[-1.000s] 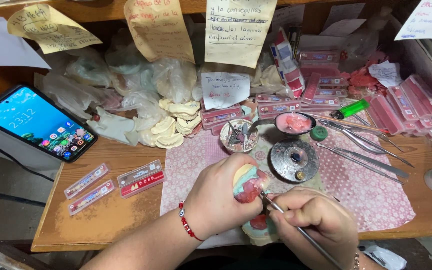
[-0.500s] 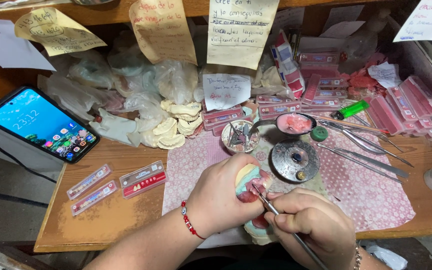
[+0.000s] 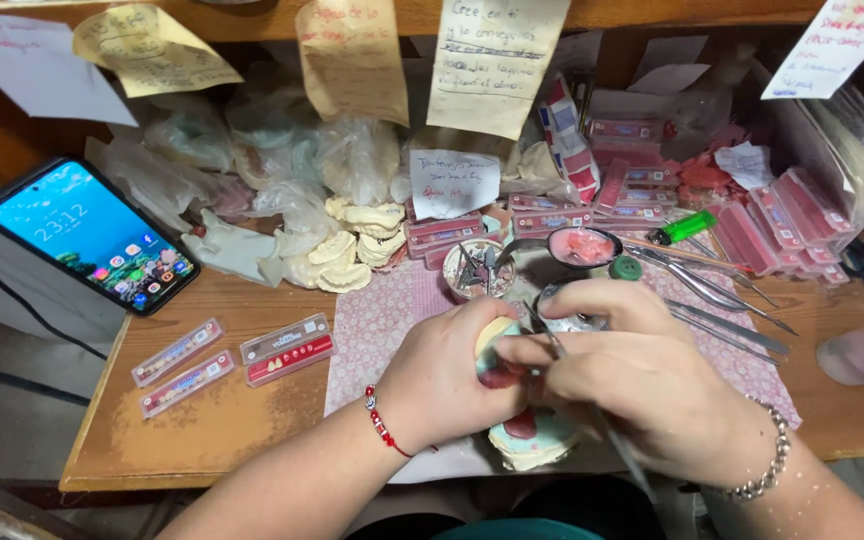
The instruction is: Applying and shaping pink material on a dental model to create a denture base
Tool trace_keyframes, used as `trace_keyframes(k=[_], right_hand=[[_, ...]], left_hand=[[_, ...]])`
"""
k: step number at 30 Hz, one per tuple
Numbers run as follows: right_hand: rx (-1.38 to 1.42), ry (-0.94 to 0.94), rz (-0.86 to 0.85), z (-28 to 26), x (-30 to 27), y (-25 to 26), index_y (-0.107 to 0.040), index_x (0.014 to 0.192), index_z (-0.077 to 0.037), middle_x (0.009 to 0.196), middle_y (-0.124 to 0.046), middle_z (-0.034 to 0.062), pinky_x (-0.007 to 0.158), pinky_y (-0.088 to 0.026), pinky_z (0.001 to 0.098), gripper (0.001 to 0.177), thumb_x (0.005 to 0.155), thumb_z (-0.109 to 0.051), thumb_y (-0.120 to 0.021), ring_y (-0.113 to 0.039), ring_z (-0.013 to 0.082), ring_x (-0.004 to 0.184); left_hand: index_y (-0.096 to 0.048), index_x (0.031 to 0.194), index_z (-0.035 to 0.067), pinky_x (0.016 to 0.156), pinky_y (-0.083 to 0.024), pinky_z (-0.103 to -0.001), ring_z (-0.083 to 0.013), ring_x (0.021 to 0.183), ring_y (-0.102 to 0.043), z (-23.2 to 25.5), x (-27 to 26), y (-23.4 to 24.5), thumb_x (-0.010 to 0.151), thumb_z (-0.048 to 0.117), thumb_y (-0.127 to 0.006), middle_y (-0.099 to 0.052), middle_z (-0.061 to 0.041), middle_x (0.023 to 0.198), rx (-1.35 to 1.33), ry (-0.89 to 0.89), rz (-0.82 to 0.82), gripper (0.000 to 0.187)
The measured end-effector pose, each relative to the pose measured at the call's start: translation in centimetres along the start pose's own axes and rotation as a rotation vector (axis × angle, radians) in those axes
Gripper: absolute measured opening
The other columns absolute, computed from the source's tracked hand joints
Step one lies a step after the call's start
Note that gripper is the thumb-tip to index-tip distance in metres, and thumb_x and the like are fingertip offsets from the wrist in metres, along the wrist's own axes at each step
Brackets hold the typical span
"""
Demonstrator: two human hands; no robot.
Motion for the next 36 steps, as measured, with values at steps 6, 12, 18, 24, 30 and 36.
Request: trace_keyframes(k=[6,12,18,24,30,36], right_hand=[[-0.028,0.057,-0.265,0.1,1.2,-0.7,-0.064,0.102,-0.015,0.107,-0.072,-0.0022,0.097,-0.039,0.0477,0.026,0.108,-0.026,-0.042,-0.056,0.0288,0.116],[-0.102,0.119,-0.311,-0.8,2.2,-0.7,-0.062,0.106,-0.013,0.107,-0.065,0.0024,0.088,-0.039,0.0446,0.023,0.109,-0.023,-0.041,-0.054,0.0258,0.11],[-0.004,0.051,-0.343,-0.7,2.3,-0.9,-0.064,0.102,-0.013,0.097,-0.056,0.008,0.086,-0.039,0.0403,0.034,0.111,-0.024,-0.033,-0.052,0.0264,0.093],[0.116,-0.063,-0.173,-0.1,2.4,1.7,-0.06,0.09,-0.016,0.094,-0.069,0.0041,0.089,-0.044,0.0366,0.029,0.106,-0.026,-0.038,-0.06,0.022,0.089],[0.243,-0.3,0.287,8.2,-0.8,6.0,-0.041,0.09,-0.011,0.094,-0.065,0.0086,0.086,-0.061,0.0265,0.038,0.088,-0.002,-0.078,-0.074,0.0171,0.097],[0.529,-0.709,0.258,15.7,-3.0,2.8,-0.042,0.089,-0.014,0.091,-0.074,0.0136,0.078,-0.065,0.0297,0.04,0.086,0.005,-0.077,-0.075,0.0182,0.086]], left_hand=[[-0.058,0.095,0.016,0.067,-0.054,-0.046,-0.0343,0.082,-0.073,0.6,0.1,0.1,0.071,0.042,-0.071,-0.07,-0.006,0.084,-0.003,-0.107,0.013,0.039],[-0.057,0.1,0.011,0.063,-0.055,-0.051,-0.042,0.08,-0.072,0.6,0.1,-0.2,0.074,0.044,-0.071,-0.067,-0.014,0.086,0.038,-0.184,0.03,0.043],[-0.052,0.092,0.01,0.061,-0.05,-0.05,-0.0408,0.077,-0.07,0.4,0.2,-0.1,0.072,0.041,-0.072,-0.068,-0.013,0.081,0.016,-0.179,-0.004,0.041],[-0.063,0.113,0.018,0.074,-0.055,-0.044,-0.0344,0.088,-0.073,0.4,0.1,0.4,0.064,0.039,-0.07,-0.076,-0.007,0.097,-0.031,-0.128,-0.001,0.054],[-0.066,0.115,0.017,0.081,-0.057,-0.039,-0.0286,0.095,-0.075,-0.1,0.4,0.5,0.064,0.034,-0.074,-0.077,-0.004,0.106,-0.058,-0.147,0.022,0.054],[-0.067,0.113,0.022,0.079,-0.055,-0.033,-0.0214,0.086,-0.072,-0.4,1.4,1.0,0.066,0.023,-0.07,-0.076,0.0,0.1,-0.126,-0.154,-0.078,0.047]])
Point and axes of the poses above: each hand's wrist, its own x-axis towards the middle knuckle, its own y-axis out of the back of the hand, z = x × y, the point moved 6 cm from there along x, towards the middle knuckle
